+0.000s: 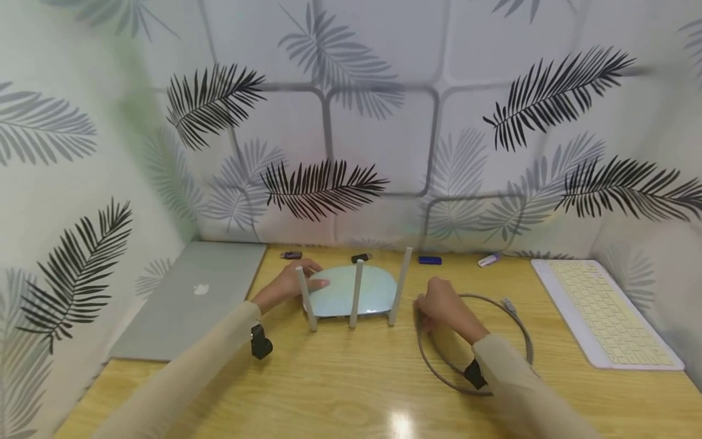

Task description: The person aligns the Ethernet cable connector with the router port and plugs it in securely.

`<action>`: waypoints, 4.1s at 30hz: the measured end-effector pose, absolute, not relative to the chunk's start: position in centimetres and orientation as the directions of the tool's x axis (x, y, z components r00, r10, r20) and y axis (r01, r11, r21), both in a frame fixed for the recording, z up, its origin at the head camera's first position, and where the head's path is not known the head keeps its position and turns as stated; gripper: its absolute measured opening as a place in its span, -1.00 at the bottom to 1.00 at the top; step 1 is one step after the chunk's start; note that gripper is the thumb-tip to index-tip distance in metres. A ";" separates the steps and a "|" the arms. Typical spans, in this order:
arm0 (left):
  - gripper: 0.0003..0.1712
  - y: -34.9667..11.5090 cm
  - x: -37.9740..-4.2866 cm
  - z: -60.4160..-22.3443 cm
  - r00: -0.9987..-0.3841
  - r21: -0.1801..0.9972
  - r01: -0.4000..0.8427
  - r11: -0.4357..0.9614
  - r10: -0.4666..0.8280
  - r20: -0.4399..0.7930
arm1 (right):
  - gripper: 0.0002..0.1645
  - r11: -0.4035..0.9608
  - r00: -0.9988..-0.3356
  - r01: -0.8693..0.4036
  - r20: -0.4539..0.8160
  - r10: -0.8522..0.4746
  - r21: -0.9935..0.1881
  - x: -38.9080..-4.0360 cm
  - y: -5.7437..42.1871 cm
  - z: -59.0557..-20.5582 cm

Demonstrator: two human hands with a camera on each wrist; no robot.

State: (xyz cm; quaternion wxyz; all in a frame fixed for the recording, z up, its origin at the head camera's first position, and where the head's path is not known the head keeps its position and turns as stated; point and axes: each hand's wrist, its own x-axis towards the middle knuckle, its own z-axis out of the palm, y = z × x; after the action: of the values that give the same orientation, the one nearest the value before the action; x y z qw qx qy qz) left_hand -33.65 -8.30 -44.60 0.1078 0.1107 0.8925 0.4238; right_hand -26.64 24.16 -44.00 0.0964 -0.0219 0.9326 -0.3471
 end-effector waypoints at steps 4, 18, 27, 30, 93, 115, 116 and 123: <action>-0.46 -8.3 -33.7 -44.5 -0.954 0.781 0.108 0.615 0.284 -0.092 | -0.55 0.760 -0.976 0.049 -0.193 -0.102 -0.648 -26.7 24.0 -43.4; -0.43 -8.1 -33.5 -44.6 -0.954 0.783 0.094 0.615 0.281 -0.106 | -0.67 0.378 -0.890 0.290 -0.393 -0.231 -0.879 -24.5 26.5 -43.9; -0.42 -8.2 -33.6 -44.6 -0.952 0.783 0.101 0.613 0.289 -0.103 | -0.57 0.152 -0.827 0.394 -0.422 -0.370 -0.906 -21.9 26.1 -44.5; -0.42 -8.2 -33.7 -44.7 -0.952 0.782 0.103 0.614 0.290 -0.102 | -0.52 0.114 -0.821 0.428 -0.438 -0.366 -0.897 -21.1 25.0 -44.7; -0.66 -7.4 -30.7 -43.4 -0.961 0.824 -0.136 0.551 0.129 -0.245 | -0.60 0.047 -0.852 0.378 -0.367 -0.373 -0.925 -18.5 21.5 -45.9; -0.51 -8.5 -31.3 -44.0 -0.918 0.892 -0.282 0.352 0.170 -0.358 | -0.55 0.075 -0.878 0.365 -0.370 -0.303 -0.928 -17.8 20.0 -45.9; -0.52 -8.5 -31.3 -44.0 -0.916 0.893 -0.287 0.347 0.175 -0.362 | -0.56 0.070 -0.876 0.369 -0.372 -0.308 -0.927 -17.8 19.9 -45.9; -0.53 -8.3 -31.3 -44.1 -0.897 0.893 -0.332 0.305 0.192 -0.399 | -0.58 0.069 -0.868 0.378 -0.379 -0.321 -0.923 -17.1 19.2 -46.0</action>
State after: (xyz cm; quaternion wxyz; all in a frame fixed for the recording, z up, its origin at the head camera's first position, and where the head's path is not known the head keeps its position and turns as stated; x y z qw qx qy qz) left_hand -31.29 -8.34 -44.06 0.2228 -0.0450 0.7765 0.5877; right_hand -17.08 19.18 -45.99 0.2560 0.0208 0.6848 -0.6819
